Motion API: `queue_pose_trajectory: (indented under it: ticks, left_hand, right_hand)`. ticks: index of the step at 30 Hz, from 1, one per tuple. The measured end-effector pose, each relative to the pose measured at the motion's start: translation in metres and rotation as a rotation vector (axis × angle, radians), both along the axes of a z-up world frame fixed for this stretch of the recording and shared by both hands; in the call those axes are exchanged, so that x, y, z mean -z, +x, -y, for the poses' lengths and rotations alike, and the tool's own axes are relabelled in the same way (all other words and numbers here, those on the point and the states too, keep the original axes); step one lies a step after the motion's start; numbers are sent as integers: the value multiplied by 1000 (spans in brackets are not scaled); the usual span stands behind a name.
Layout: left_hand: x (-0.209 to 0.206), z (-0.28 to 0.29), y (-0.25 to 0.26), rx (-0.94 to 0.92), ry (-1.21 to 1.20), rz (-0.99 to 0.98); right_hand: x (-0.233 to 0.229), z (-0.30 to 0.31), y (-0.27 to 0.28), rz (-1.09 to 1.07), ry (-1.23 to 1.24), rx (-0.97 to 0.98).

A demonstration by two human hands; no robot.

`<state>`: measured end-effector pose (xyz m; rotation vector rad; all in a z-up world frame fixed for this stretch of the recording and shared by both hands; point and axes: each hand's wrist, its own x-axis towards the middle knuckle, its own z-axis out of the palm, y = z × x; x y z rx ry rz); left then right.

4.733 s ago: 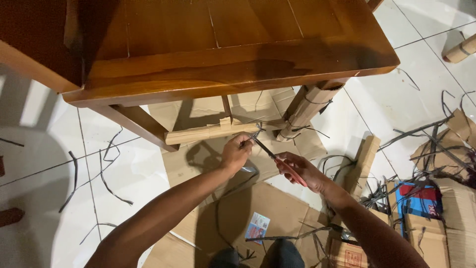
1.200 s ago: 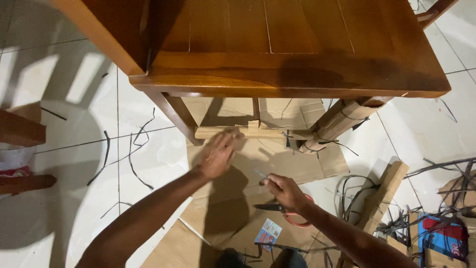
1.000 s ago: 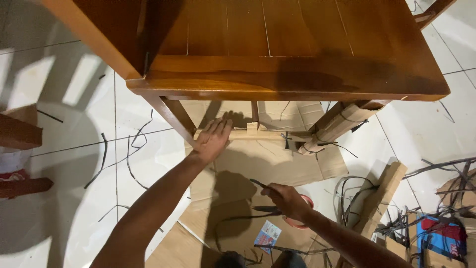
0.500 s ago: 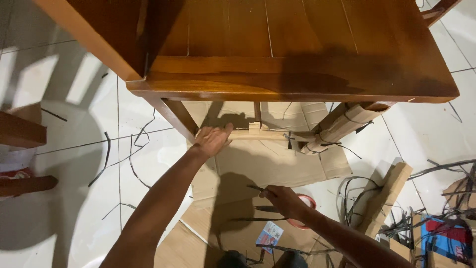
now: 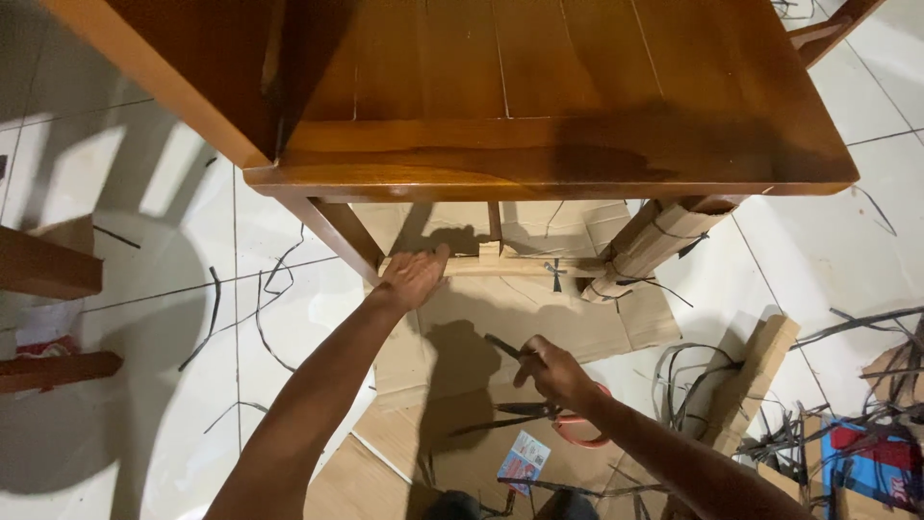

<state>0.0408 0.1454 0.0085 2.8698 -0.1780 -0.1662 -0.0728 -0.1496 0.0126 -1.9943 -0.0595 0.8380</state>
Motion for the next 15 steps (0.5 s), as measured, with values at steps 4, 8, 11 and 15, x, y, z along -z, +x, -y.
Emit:
queue_pose_trajectory:
  ticks: [4, 8, 11, 15]
  left_hand:
    - [-30, -1, -1, -25, -244, -216]
    - [-52, 5, -28, -35, -622, 27]
    - [-33, -13, 5, 234, 14, -151]
    - [-40, -24, 10, 264, -50, -214]
  right_hand:
    - [-10, -6, 13, -99, 149, 201]
    - [-2, -19, 35, -103, 117, 221]
    - [50, -27, 51, -83, 102, 225]
    - [9, -65, 59, -123, 151, 299]
